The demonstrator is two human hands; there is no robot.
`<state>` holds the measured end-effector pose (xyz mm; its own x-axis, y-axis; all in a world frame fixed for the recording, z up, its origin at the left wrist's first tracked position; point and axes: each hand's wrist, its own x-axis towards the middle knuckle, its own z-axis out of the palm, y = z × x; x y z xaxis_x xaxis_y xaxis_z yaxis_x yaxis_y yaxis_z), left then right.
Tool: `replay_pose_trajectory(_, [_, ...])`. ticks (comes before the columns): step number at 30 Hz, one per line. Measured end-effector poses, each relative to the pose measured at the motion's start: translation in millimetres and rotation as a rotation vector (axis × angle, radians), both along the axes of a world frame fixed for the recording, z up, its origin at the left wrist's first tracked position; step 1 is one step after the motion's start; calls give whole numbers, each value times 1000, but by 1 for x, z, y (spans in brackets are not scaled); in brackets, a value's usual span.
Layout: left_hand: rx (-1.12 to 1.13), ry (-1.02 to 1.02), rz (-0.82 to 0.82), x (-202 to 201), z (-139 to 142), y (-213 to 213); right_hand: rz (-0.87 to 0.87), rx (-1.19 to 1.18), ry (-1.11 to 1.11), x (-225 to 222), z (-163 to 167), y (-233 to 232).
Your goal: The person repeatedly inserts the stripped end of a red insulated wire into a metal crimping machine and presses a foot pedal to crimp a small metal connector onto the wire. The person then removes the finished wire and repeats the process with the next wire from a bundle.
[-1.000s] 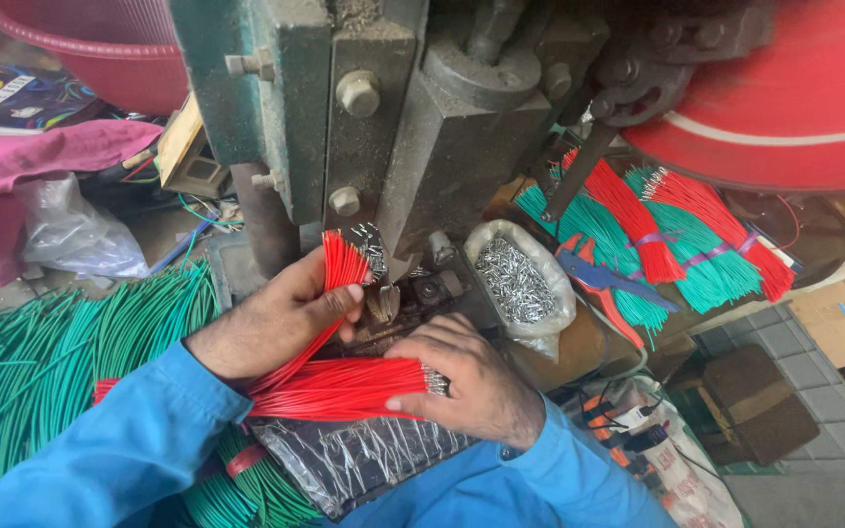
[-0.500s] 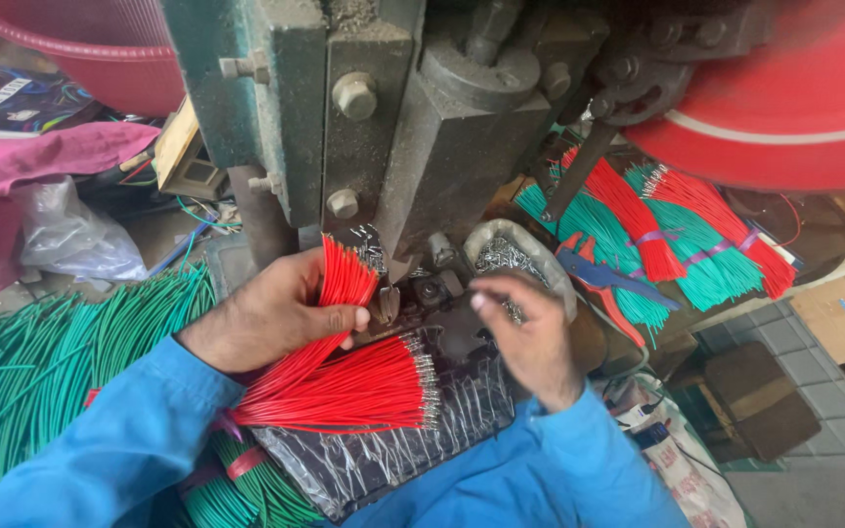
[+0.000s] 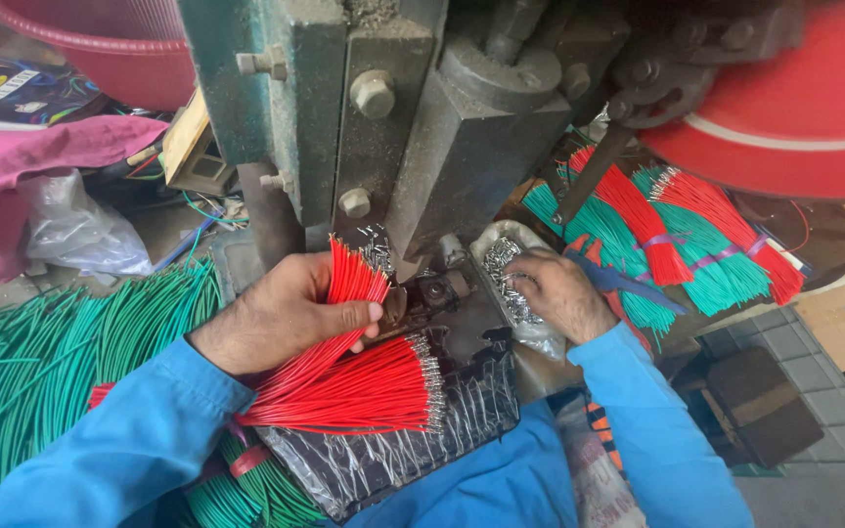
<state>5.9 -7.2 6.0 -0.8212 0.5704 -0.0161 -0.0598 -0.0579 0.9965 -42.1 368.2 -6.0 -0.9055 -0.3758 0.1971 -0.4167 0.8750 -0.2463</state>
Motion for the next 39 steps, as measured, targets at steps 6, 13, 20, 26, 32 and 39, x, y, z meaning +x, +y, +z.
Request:
replay_pose_trajectory(6, [22,84,-48,-1,-2,1,83,-9,287,6,2,12])
replay_pose_trajectory(13, [22,144,53,1,-2,4,-87,-888,-437,26,12,9])
replay_pose_trajectory(20, [19,165,81,-2,-5,5,361,-193,-208,82,31,-50])
replay_pose_trajectory(26, [25,134,67,-3,-10,4,189,-217,-378,93,54,-73])
replay_pose_trajectory(32, [99,115,36,-5,-14,4,85,-373,-302,100,33,-58])
replay_pose_trajectory(39, [108,64,23,-7,-12,3,134,-534,-168,91,18,-45])
